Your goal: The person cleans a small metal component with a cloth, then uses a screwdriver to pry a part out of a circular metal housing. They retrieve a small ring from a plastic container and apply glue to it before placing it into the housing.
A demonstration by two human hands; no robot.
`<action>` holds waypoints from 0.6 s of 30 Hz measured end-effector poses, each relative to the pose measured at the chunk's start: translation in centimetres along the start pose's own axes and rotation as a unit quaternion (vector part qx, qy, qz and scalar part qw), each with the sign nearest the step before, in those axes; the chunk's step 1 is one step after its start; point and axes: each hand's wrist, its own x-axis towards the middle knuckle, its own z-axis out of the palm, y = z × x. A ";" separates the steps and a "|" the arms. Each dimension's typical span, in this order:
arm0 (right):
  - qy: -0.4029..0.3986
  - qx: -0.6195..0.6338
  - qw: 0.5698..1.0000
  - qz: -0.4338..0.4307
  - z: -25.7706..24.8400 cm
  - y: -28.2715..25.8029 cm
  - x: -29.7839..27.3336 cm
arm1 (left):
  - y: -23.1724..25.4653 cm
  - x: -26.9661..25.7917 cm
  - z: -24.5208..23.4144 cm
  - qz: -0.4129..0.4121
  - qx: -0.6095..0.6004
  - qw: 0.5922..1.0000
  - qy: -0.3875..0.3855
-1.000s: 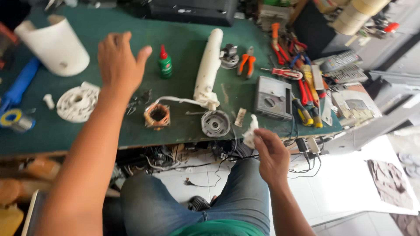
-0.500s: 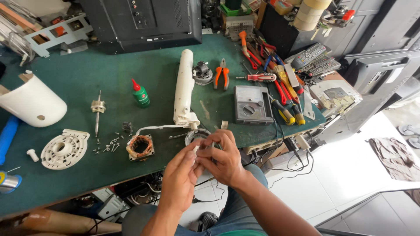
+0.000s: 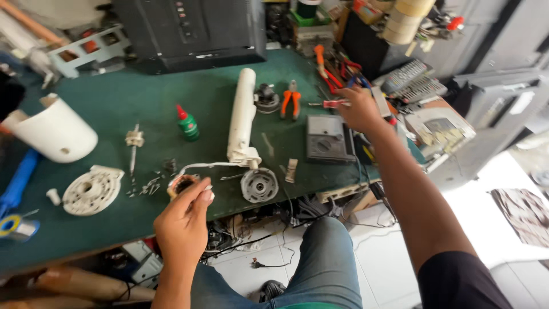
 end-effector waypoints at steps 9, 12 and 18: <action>-0.161 -0.232 0.958 0.057 0.4 6.0 2.9 | -3.6 2.1 4.7 0.087 0.108 0.982 -0.131; -0.056 -0.213 0.975 0.014 -0.1 7.6 3.0 | -3.2 1.9 4.9 0.116 0.170 0.971 -0.118; 0.139 0.435 0.889 0.025 -7.2 -6.5 -10.2 | -4.1 -0.7 6.2 0.191 0.154 0.969 -0.033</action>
